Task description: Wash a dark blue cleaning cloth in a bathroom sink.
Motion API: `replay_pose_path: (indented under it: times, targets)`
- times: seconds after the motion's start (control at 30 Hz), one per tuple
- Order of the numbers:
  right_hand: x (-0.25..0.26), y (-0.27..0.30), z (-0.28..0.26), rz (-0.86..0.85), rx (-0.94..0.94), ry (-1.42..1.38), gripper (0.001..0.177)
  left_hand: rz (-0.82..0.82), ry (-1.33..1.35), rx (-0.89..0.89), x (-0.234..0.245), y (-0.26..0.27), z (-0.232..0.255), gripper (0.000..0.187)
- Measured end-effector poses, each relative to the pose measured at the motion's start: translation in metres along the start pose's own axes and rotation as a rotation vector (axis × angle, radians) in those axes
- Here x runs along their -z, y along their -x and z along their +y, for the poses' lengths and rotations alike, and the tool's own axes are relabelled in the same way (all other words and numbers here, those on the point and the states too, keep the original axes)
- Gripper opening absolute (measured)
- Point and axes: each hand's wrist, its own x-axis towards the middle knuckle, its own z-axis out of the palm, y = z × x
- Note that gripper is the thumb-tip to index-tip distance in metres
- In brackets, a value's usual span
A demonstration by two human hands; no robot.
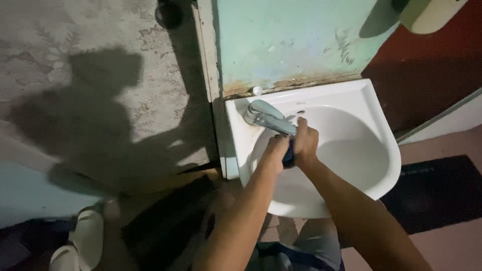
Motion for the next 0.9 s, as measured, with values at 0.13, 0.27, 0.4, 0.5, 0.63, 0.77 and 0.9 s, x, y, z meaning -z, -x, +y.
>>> replay_pose_path:
  times: [0.13,0.27,0.4,0.5,0.63,0.77,0.9]
  targets:
    - [-0.001,-0.005,-0.008,0.048,-0.308,-0.277,0.051,0.157,-0.229,0.056,-0.023,0.071,0.044,0.098]
    - [-0.003,-0.001,0.010,-0.112,-0.307,-0.419,0.045,0.305,-0.682,-0.248,-0.003,0.008,0.009,0.062]
    - [0.008,0.019,0.001,-0.279,-0.108,-0.391,0.043,0.405,-0.633,-0.216,0.004,-0.006,0.003,0.052]
    - [0.019,0.028,-0.011,-0.389,-0.145,-0.285,0.043,0.485,-0.569,0.013,-0.004,0.033,0.034,0.052]
    - [0.026,0.041,-0.019,-0.427,0.036,-0.135,0.032,0.372,-0.465,0.088,-0.006,0.063,0.059,0.048]
    - [0.023,0.058,-0.037,-0.429,0.086,-0.043,0.021,0.290,-0.266,0.099,-0.011,0.041,0.030,0.048]
    - [0.009,0.053,-0.033,-0.311,0.173,0.004,0.017,0.219,-0.056,0.097,-0.001,0.012,0.005,0.047]
